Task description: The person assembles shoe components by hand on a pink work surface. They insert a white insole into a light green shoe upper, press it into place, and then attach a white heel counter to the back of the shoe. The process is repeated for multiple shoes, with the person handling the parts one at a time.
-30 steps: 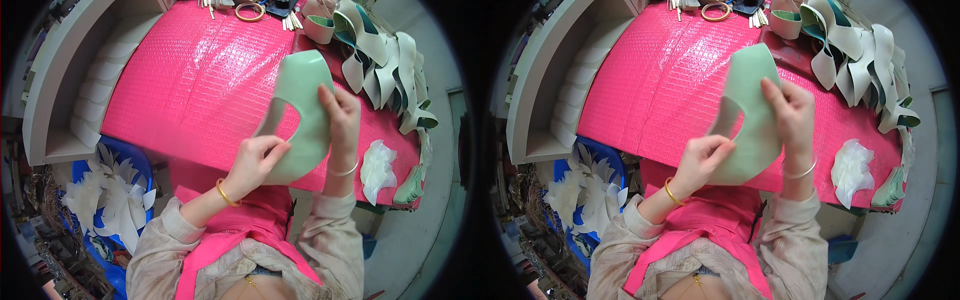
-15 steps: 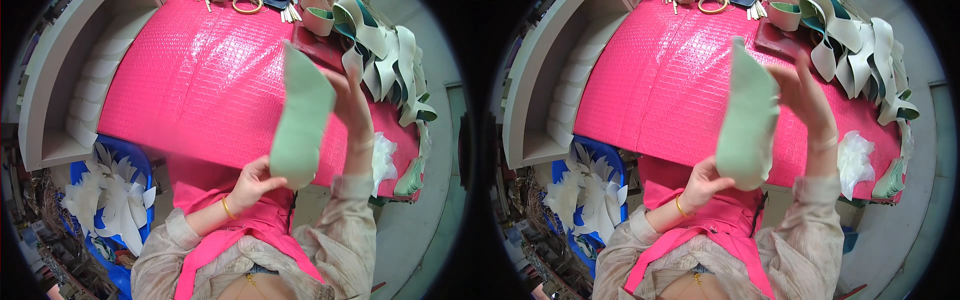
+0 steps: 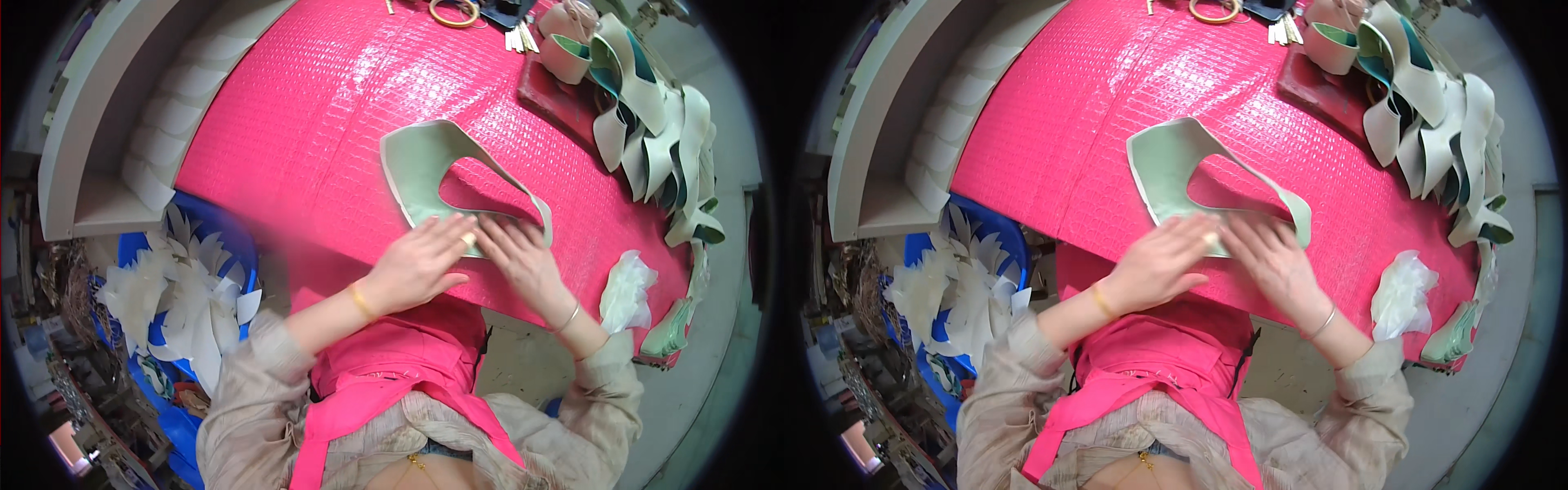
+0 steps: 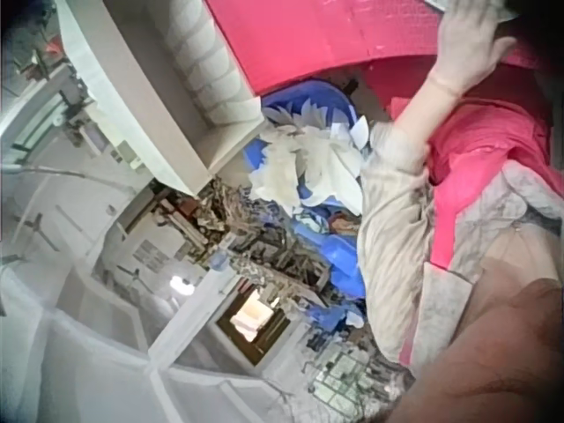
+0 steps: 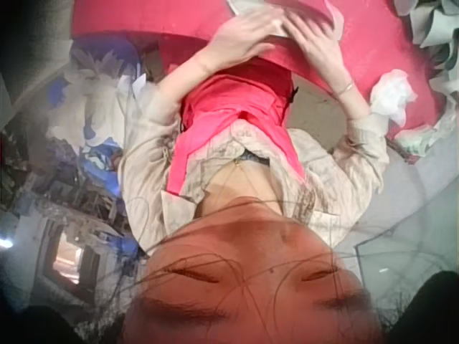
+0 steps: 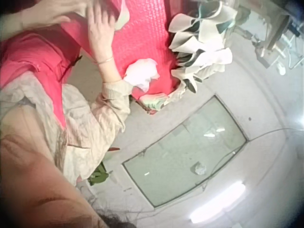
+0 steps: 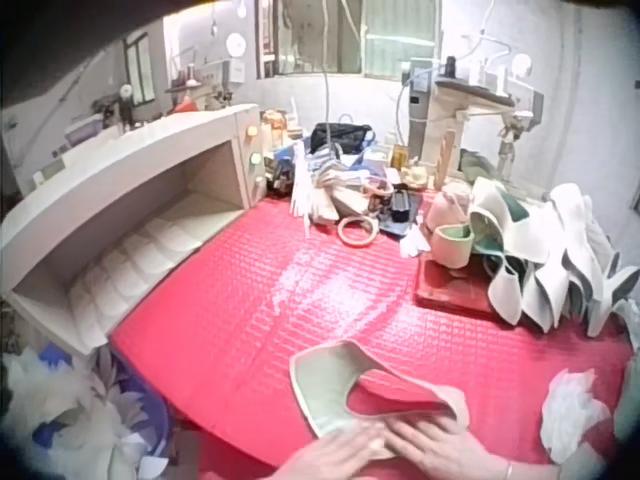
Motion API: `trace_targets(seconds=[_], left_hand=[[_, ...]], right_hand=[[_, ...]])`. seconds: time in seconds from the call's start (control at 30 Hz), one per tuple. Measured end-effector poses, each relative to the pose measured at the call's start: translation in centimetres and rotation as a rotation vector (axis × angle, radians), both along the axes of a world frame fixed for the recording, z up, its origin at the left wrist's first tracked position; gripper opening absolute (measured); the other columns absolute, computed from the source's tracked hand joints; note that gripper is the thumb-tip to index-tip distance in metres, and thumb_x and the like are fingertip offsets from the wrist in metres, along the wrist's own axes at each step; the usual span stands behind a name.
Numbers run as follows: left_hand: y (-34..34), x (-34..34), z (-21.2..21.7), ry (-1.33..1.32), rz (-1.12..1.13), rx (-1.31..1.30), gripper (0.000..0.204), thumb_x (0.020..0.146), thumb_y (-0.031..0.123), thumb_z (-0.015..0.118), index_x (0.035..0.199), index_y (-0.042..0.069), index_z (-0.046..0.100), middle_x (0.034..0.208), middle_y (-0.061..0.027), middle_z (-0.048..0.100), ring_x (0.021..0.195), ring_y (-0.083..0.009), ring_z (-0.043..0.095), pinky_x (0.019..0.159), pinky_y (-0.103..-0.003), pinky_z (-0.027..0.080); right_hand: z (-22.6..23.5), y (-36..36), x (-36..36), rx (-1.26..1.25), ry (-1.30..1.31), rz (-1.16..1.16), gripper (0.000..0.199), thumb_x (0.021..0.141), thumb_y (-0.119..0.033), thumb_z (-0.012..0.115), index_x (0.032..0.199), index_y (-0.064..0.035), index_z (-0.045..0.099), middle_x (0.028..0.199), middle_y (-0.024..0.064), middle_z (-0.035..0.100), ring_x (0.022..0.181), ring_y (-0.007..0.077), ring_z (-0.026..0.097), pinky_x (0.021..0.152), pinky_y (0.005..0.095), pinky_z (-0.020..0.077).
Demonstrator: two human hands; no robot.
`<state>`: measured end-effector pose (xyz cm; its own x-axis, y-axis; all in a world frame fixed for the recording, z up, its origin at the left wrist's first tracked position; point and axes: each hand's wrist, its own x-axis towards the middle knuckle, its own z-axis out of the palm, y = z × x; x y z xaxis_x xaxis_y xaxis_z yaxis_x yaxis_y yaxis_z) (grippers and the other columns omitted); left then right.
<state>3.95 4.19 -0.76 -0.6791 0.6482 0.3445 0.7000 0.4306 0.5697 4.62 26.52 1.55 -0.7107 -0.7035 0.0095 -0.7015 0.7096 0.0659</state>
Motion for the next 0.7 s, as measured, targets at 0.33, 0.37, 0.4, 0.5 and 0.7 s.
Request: trace_targets(seconds=[0.33,0.37,0.4,0.5,0.7], left_hand=[[-8.9,-6.3,-2.1,0.134,0.011,-0.388,0.033,0.082,0.019,0.055,0.115,0.018,0.056,0.128,-0.0004,0.05,0.12,-0.0169,0.045,0.106,-0.048,0.022],[-8.6,-6.3,-1.8,0.168,0.077,-0.38,0.034,0.081,0.018,0.056,0.115,0.015,0.056,0.128,-0.0017,0.051,0.12,-0.017,0.045,0.106,-0.048,0.022],[-7.7,-5.7,-1.4,0.2,0.148,-0.363,0.035,0.08,0.017,0.057,0.115,0.013,0.055,0.127,-0.003,0.051,0.121,-0.0172,0.045,0.106,-0.048,0.021],[-3.7,-2.5,-1.0,0.277,0.078,-0.189,0.041,0.081,0.02,0.059,0.119,0.007,0.051,0.124,-0.0072,0.052,0.12,-0.0195,0.045,0.106,-0.047,0.023],[-7.2,-2.9,-1.1,0.072,-0.108,-0.452,0.038,0.086,0.024,0.053,0.122,0.015,0.052,0.129,0.0003,0.05,0.12,-0.0161,0.045,0.105,-0.049,0.023]], right_hand=[[-1.8,0.3,2.9,0.038,-0.143,-0.232,0.058,0.073,-0.003,0.046,0.132,-0.0089,0.042,0.132,0.0068,0.044,0.117,0.025,0.046,0.096,0.0361,0.0398],[-1.9,0.0,3.0,0.049,-0.125,-0.236,0.058,0.074,-0.003,0.046,0.132,-0.009,0.041,0.132,0.0067,0.044,0.117,0.0252,0.046,0.097,0.0365,0.0387],[-1.9,-0.1,3.0,0.069,-0.109,-0.235,0.058,0.074,-0.003,0.045,0.132,-0.0091,0.041,0.132,0.0066,0.044,0.117,0.0254,0.045,0.098,0.0369,0.0375],[-1.5,-0.2,2.6,0.07,-0.074,-0.199,0.057,0.075,-0.005,0.045,0.131,-0.0072,0.041,0.13,0.0075,0.045,0.116,0.0256,0.046,0.099,0.0366,0.0356],[-1.1,2.2,3.2,0.195,-0.047,-0.216,0.05,0.073,-0.008,0.047,0.121,0.0058,0.045,0.118,0.0166,0.052,0.111,0.0244,0.049,0.099,0.0342,0.035]])
